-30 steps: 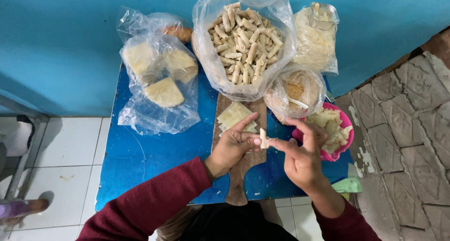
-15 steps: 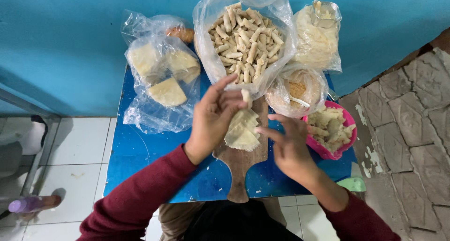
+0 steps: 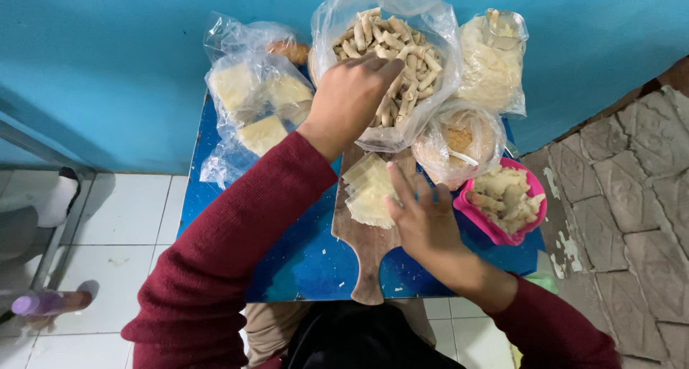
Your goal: The person sits at a small blue table and folds square dough sheets into filled pastry pockets. They spoon a brown filling from a plastic bag onto a dough sheet, fold the sheet over into a triangle, press the edges closed, and stack the finished pockets on a wooden board, moving completed ones into a pink bowl.
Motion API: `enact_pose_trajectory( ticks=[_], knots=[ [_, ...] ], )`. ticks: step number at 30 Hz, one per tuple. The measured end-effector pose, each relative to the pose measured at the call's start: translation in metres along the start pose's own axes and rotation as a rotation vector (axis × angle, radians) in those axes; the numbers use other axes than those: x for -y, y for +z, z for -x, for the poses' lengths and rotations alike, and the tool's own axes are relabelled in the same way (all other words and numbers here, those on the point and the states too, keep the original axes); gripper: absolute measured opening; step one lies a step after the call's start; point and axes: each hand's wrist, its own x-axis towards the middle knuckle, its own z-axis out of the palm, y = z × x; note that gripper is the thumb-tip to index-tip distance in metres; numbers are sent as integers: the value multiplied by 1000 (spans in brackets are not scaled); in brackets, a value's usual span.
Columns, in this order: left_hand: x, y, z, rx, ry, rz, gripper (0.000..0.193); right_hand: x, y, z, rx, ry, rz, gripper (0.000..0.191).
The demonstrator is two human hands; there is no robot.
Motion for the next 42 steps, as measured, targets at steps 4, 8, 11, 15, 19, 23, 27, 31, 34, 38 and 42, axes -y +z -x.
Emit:
enact_pose_trajectory(
  ticks=[4,8,11,15,19,23,27,31,34,38,42],
  knots=[
    [2,8,10,-8,7,-121,34,3,-2,-2,-40,23,-110,56],
    [-18,-7,32,-118,74,-38,23,13,4,-5,80,57,-195,63],
    [-56,-26,72,0,5,126,21,8,5,-1,87,95,-357,60],
    [-83,-27,115,176,-285,284,6,-9,1,6,74,186,-473,49],
    [-78,-4,141,193,-364,353,7,-4,-3,6,-61,133,-315,56],
    [-81,7,157,193,-302,411,13,-12,-20,7,-39,162,-226,39],
    [-77,-5,160,235,-176,337,36,-61,-39,8,-79,370,-144,15],
    [-76,-21,158,481,-186,277,40,-101,-29,-2,68,495,42,21],
    [-75,-29,153,526,-182,246,39,-118,-12,-9,209,511,40,20],
    [-73,-34,148,518,-206,262,30,-132,0,-14,188,532,-3,16],
    [-72,-32,147,458,-263,347,9,-139,4,-24,27,523,-91,12]
  ],
)
